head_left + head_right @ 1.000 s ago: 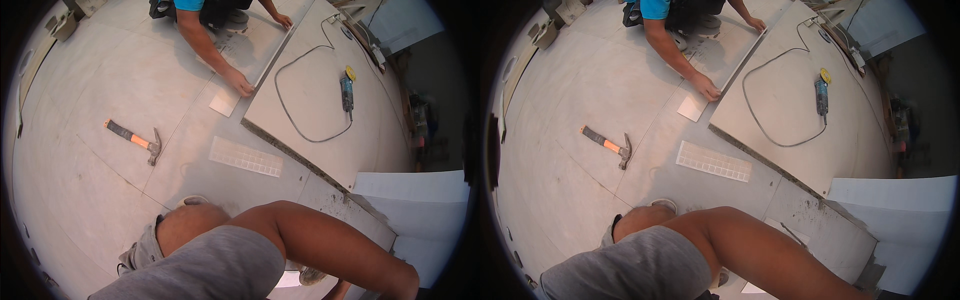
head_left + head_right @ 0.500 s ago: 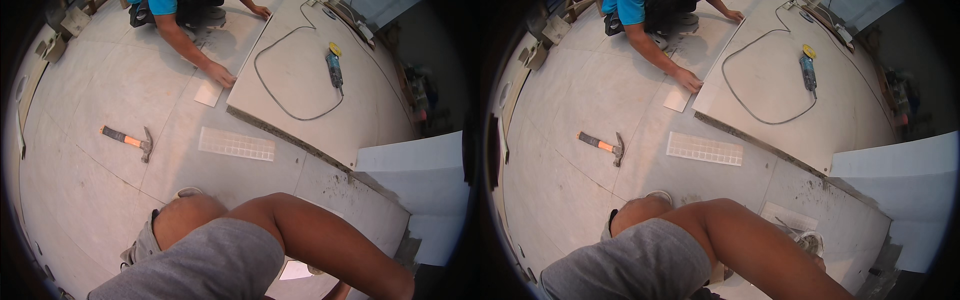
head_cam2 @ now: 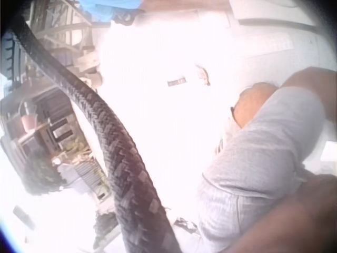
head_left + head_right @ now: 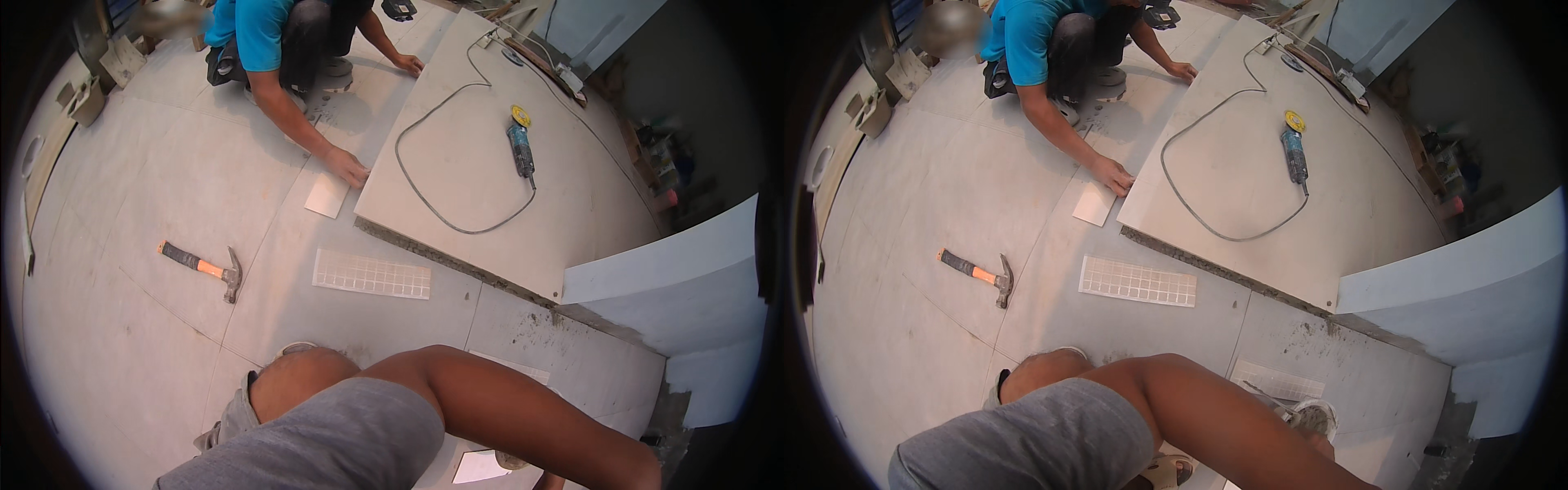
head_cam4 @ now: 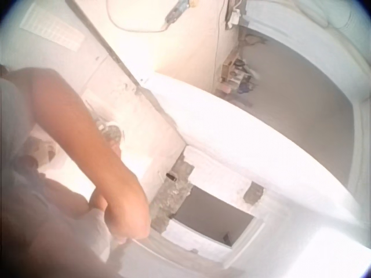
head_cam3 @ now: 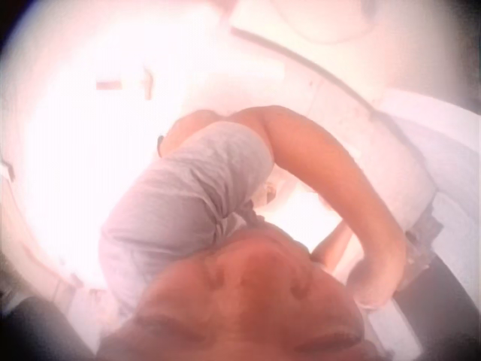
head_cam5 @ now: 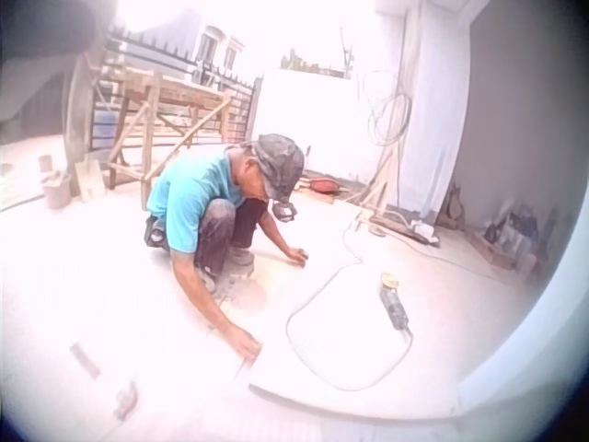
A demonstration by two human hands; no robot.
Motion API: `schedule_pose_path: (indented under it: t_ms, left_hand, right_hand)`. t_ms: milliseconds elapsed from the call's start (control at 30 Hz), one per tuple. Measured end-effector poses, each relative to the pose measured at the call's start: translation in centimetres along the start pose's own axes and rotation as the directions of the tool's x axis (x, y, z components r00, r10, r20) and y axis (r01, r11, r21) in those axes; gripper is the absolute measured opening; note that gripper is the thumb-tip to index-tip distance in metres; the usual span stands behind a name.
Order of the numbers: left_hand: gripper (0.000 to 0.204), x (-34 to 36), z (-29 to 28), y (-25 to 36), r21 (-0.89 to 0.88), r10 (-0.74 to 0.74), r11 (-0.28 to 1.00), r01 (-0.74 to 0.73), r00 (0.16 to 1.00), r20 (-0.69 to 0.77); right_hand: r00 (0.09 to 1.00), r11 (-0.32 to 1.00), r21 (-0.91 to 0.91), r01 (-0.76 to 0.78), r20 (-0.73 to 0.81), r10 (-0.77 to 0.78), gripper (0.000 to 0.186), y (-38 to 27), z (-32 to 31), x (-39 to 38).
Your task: The person walks around a construction site, picks up a tile, and then sits on the floor to apply adhesive from a bucket using a trowel. They spread the adhesive along the edge of the floor and place a tile onto the adhesive.
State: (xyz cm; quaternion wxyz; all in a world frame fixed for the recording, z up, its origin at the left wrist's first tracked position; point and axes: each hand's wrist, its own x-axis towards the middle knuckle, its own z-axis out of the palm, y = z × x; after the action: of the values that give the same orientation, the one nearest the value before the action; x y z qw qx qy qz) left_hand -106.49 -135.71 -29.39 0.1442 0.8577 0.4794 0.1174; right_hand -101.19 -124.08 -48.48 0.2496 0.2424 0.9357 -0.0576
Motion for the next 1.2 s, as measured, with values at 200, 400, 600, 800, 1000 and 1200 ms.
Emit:
schedule_pose_path:
  t_ms: [200,400,600,800,1000,1200]
  left_hand:
    - [0.039,-2.3,1.1,-0.3,0.005,-0.019,1.0,0.02,0.999,-0.033]
    - [0.041,-5.6,0.1,-1.3,0.033,-0.065,0.997,0.069,0.991,-0.113]
    - [0.042,-13.0,-3.9,-8.1,0.008,-0.35,0.928,0.374,0.876,-0.333]
    - [0.05,-16.2,-4.7,-15.0,-0.183,-0.384,0.921,0.344,0.727,-0.569]
    - [0.058,-16.9,-4.6,-16.1,-0.496,-0.685,0.722,0.483,0.597,-0.416]
    - [0.054,-16.5,2.0,-25.4,-0.646,-0.742,0.66,0.384,0.472,-0.476]
  right_hand:
    - [1.0,1.0,-0.005,-0.012,0.001,0.012,0.025,-0.3,0.3,-0.3]
    - [0.999,1.0,-0.008,-0.006,-0.033,0.006,0.025,-0.1,0.3,-2.5]
    - [0.987,1.0,0.006,0.018,-0.161,-0.017,0.025,0.4,-2.7,-3.9]
    - [0.895,0.941,0.141,-0.307,-0.295,0.336,0.023,5.8,-6.3,-9.9]
    - [0.852,0.908,0.151,-0.39,-0.315,0.419,0.018,10.2,-5.4,-12.6]
    - [0.861,0.896,0.208,-0.392,-0.259,0.437,0.019,9.9,-5.6,-11.7]
